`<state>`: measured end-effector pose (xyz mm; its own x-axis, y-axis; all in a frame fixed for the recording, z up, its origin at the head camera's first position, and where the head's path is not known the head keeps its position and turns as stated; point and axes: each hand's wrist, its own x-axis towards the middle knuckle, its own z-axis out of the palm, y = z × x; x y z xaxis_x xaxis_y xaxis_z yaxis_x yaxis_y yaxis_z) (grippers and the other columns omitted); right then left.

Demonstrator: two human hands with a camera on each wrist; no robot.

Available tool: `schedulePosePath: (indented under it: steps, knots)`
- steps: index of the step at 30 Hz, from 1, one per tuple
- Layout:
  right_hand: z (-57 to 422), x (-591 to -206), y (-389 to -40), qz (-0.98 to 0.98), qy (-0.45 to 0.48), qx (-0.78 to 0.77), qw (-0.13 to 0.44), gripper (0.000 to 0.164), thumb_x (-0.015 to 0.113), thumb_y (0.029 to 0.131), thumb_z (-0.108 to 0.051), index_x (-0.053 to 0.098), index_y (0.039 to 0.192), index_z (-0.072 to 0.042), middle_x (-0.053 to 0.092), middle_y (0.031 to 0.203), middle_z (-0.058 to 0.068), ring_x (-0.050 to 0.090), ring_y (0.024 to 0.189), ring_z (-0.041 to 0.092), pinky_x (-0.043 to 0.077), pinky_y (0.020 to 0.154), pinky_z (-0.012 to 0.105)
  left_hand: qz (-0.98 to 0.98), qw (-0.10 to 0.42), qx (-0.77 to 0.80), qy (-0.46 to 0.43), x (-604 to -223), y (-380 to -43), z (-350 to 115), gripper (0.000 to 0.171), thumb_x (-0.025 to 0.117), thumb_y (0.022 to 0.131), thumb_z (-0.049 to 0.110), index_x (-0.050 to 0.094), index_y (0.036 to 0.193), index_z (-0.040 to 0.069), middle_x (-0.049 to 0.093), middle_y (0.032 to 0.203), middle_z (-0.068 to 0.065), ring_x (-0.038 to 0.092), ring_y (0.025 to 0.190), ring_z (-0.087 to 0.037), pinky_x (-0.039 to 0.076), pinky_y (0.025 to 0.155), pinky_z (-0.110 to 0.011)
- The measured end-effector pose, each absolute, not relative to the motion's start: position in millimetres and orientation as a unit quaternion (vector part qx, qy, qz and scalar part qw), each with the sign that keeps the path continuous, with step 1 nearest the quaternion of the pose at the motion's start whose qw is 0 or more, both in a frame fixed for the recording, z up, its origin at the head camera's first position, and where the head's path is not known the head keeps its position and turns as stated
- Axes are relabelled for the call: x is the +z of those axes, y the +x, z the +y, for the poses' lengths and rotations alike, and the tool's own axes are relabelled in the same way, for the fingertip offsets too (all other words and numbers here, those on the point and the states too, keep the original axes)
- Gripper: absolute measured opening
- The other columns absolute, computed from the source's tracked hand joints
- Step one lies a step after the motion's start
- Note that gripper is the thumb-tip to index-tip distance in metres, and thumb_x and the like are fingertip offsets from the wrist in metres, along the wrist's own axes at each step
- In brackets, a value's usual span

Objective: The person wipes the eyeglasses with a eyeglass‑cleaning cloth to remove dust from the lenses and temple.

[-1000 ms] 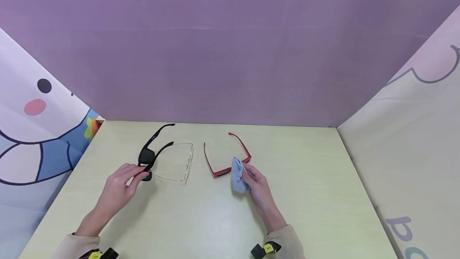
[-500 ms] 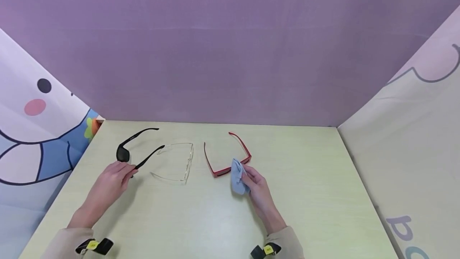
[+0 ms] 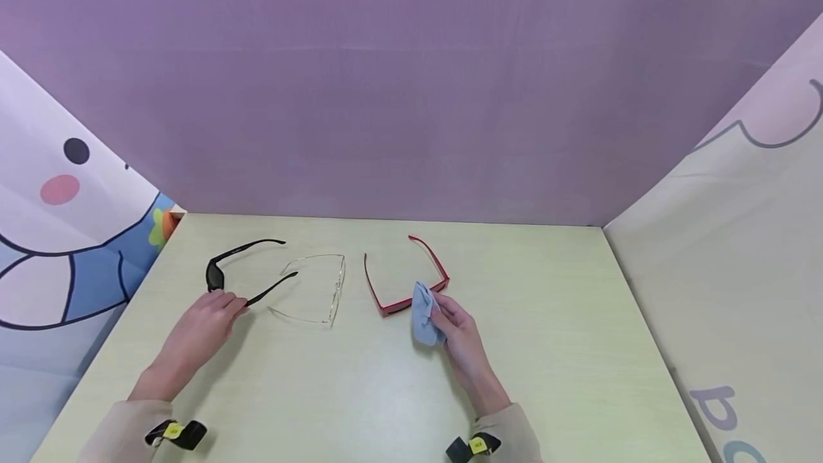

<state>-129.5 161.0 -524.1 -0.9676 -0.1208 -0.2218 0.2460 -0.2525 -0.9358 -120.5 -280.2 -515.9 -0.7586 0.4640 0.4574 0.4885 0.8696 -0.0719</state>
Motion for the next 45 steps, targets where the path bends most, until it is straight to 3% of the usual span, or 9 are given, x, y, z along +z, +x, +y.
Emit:
schedulePosePath:
  steps: [5, 12, 18, 27, 36, 45]
  knots:
    - [160, -525, -129, 0.597, 0.051, -0.792, 0.115, 0.04, 0.052, 0.105, -0.003, 0.052, 0.144, 0.005, 0.069, 0.128, 0.002, 0.063, 0.115, 0.01, 0.052, 0.095, 0.024, -0.938, 0.232, -0.016, -0.258, -522, -120, -281, 0.015, 0.081, 0.079, -0.002, 0.069, 0.087, -0.001, 0.069, 0.082, -0.011, 0.06, 0.078, -0.029, 0.055, 0.075, -0.043]
    - [160, -525, -130, 0.597, 0.044, -0.792, 0.119, 0.041, 0.052, 0.105, -0.005, 0.051, 0.145, 0.005, 0.07, 0.126, 0.001, 0.063, 0.115, 0.011, 0.052, 0.096, 0.025, -0.951, 0.187, 0.007, -0.246, -525, -118, -277, 0.021, 0.081, 0.074, -0.012, 0.071, 0.089, 0.0, 0.069, 0.084, -0.011, 0.06, 0.081, -0.028, 0.055, 0.077, -0.043]
    - [160, -526, -129, 0.596, 0.046, -0.793, 0.118, 0.041, 0.051, 0.105, -0.004, 0.051, 0.145, 0.006, 0.07, 0.125, 0.0, 0.063, 0.115, 0.011, 0.052, 0.095, 0.025, -0.958, 0.174, 0.024, -0.227, -528, -115, -275, 0.018, 0.082, 0.076, -0.009, 0.071, 0.089, 0.0, 0.066, 0.084, -0.01, 0.058, 0.083, -0.028, 0.053, 0.076, -0.043]
    - [160, -525, -129, 0.595, 0.052, -0.793, 0.121, 0.04, 0.053, 0.105, -0.005, 0.052, 0.144, 0.005, 0.07, 0.126, -0.001, 0.063, 0.116, 0.011, 0.051, 0.096, 0.025, -0.946, 0.235, -0.019, -0.223, -529, -113, -266, 0.025, 0.088, 0.076, 0.006, 0.071, 0.09, -0.005, 0.062, 0.079, -0.012, 0.056, 0.075, -0.028, 0.051, 0.068, -0.043]
    - [159, -525, -128, 0.594, 0.056, -0.793, 0.12, 0.038, 0.054, 0.104, -0.004, 0.055, 0.141, 0.003, 0.071, 0.124, -0.002, 0.063, 0.115, 0.012, 0.051, 0.096, 0.025, -0.902, 0.322, -0.128, -0.258, -532, -111, -223, 0.022, 0.078, 0.078, 0.004, 0.072, 0.096, -0.007, 0.068, 0.088, -0.017, 0.063, 0.078, -0.035, 0.054, 0.069, -0.048]
    - [153, -524, -128, 0.591, 0.058, -0.796, 0.116, 0.035, 0.054, 0.104, -0.003, 0.057, 0.138, 0.005, 0.072, 0.122, -0.001, 0.063, 0.113, 0.012, 0.05, 0.096, 0.025, -0.915, 0.281, -0.162, -0.239, -541, -107, -179, 0.022, 0.079, 0.085, 0.013, 0.073, 0.101, -0.001, 0.07, 0.099, -0.016, 0.068, 0.093, -0.035, 0.057, 0.086, -0.051]
